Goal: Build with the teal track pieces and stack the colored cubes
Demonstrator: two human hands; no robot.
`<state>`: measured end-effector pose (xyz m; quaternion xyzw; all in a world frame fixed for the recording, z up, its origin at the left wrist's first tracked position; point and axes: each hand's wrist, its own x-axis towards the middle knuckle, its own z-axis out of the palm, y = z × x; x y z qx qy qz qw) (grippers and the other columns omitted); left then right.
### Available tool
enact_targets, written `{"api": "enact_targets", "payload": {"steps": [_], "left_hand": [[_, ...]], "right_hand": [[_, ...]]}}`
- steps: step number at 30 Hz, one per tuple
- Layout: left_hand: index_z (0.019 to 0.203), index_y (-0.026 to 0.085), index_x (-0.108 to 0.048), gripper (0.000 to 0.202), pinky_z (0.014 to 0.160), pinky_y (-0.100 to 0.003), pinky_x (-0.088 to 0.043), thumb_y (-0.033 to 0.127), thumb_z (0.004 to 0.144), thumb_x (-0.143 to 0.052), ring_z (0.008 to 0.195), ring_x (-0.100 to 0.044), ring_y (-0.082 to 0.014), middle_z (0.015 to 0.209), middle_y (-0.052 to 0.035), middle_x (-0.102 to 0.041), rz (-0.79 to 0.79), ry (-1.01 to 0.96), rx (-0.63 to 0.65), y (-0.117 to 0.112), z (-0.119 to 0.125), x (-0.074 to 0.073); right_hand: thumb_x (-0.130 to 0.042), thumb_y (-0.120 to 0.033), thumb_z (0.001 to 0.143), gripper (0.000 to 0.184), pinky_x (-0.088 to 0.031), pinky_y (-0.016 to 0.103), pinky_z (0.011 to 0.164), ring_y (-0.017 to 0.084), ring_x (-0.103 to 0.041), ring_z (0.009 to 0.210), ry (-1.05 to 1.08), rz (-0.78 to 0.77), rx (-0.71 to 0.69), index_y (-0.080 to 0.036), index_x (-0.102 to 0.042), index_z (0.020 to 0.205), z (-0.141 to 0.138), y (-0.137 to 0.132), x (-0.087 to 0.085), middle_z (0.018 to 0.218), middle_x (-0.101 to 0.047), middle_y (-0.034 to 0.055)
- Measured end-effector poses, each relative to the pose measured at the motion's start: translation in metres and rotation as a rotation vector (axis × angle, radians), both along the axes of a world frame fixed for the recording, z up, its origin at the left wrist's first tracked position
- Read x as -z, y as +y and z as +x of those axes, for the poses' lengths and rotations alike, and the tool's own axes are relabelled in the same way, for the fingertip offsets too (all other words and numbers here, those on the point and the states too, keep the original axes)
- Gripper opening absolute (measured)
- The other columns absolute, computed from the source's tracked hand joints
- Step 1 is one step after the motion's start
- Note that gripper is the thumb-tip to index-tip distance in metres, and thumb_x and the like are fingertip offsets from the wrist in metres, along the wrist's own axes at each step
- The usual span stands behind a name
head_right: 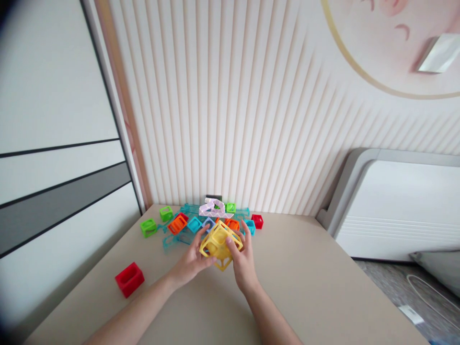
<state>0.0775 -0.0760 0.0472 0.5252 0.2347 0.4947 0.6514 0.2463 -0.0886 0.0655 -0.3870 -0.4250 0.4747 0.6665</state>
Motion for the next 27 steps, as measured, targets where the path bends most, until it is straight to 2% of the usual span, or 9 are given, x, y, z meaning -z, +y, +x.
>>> {"api": "enact_targets", "payload": {"steps": [2, 4, 8, 10, 14, 20, 24, 27], "left_hand": [[0.149, 0.033, -0.031, 0.091, 0.101, -0.041, -0.048, 0.03, 0.074, -0.084, 0.119, -0.061, -0.0272, 0.135, -0.0092, -0.062, -0.059, -0.036, -0.055, 0.0, 0.001, -0.003], [0.149, 0.03, -0.032, 0.088, 0.099, -0.04, -0.049, 0.034, 0.076, -0.082, 0.118, -0.063, -0.0272, 0.13, -0.0097, -0.065, -0.108, -0.087, -0.171, 0.002, 0.0, -0.007], [0.148, 0.026, -0.033, 0.085, 0.097, -0.041, -0.051, 0.042, 0.078, -0.079, 0.115, -0.065, -0.028, 0.12, -0.0099, -0.071, -0.139, -0.166, -0.323, 0.008, -0.006, -0.013], [0.144, 0.024, -0.04, 0.079, 0.096, -0.04, -0.051, 0.042, 0.078, -0.079, 0.114, -0.065, -0.0283, 0.121, -0.0107, -0.07, -0.129, -0.133, -0.317, 0.008, -0.008, -0.013], [0.13, 0.023, -0.053, 0.066, 0.094, -0.039, -0.053, 0.036, 0.073, -0.083, 0.113, -0.066, -0.0275, 0.124, -0.0097, -0.069, -0.107, -0.03, -0.243, 0.005, -0.003, -0.012], [0.125, 0.024, -0.053, 0.061, 0.093, -0.04, -0.054, 0.036, 0.073, -0.083, 0.11, -0.067, -0.0274, 0.119, -0.0084, -0.071, -0.073, -0.023, -0.256, 0.001, 0.002, -0.013], [0.127, 0.026, -0.053, 0.061, 0.094, -0.038, -0.053, 0.036, 0.075, -0.082, 0.11, -0.067, -0.0268, 0.121, -0.007, -0.07, -0.039, -0.017, -0.25, -0.001, 0.0, -0.013], [0.126, 0.025, -0.054, 0.057, 0.093, -0.037, -0.054, 0.036, 0.076, -0.081, 0.107, -0.068, -0.0262, 0.119, -0.0066, -0.07, -0.019, -0.008, -0.259, -0.002, -0.001, -0.013]], "right_hand": [[-0.073, -0.049, 0.083, 0.075, -0.056, 0.039, 0.088, 0.026, -0.067, 0.105, -0.062, -0.009, -0.025, -0.031, -0.039, 0.147, 0.0, 0.001, -0.001, 0.123, -0.065, 0.0086], [-0.073, -0.051, 0.082, 0.069, -0.056, 0.04, 0.089, 0.028, -0.066, 0.107, -0.131, 0.017, -0.083, -0.028, -0.047, 0.142, 0.0, 0.001, -0.001, 0.121, -0.068, 0.0089], [-0.068, -0.058, 0.085, 0.054, -0.057, 0.043, 0.087, 0.028, -0.069, 0.099, -0.225, 0.058, -0.304, -0.023, -0.063, 0.125, -0.008, 0.0, 0.0, 0.111, -0.072, 0.0093], [-0.065, -0.062, 0.085, 0.053, -0.057, 0.044, 0.085, 0.028, -0.07, 0.095, -0.243, 0.035, -0.341, -0.021, -0.066, 0.118, -0.011, -0.001, 0.002, 0.107, -0.072, 0.0095], [-0.063, -0.067, 0.083, 0.055, -0.058, 0.042, 0.082, 0.027, -0.07, 0.088, -0.29, 0.001, -0.265, -0.02, -0.067, 0.112, -0.01, 0.001, 0.006, 0.098, -0.073, 0.0082], [-0.059, -0.062, 0.089, 0.051, -0.057, 0.037, 0.08, 0.027, -0.068, 0.093, -0.38, 0.017, -0.212, -0.018, -0.067, 0.114, -0.005, -0.003, 0.002, 0.101, -0.073, 0.0086], [-0.058, -0.059, 0.091, 0.049, -0.057, 0.038, 0.084, 0.028, -0.067, 0.1, -0.395, 0.059, -0.182, -0.019, -0.065, 0.117, -0.007, -0.008, -0.001, 0.108, -0.072, 0.0099], [-0.058, -0.056, 0.092, 0.046, -0.055, 0.041, 0.09, 0.029, -0.067, 0.104, -0.404, 0.083, -0.213, -0.02, -0.066, 0.118, -0.006, -0.008, -0.001, 0.112, -0.071, 0.0098]]}}
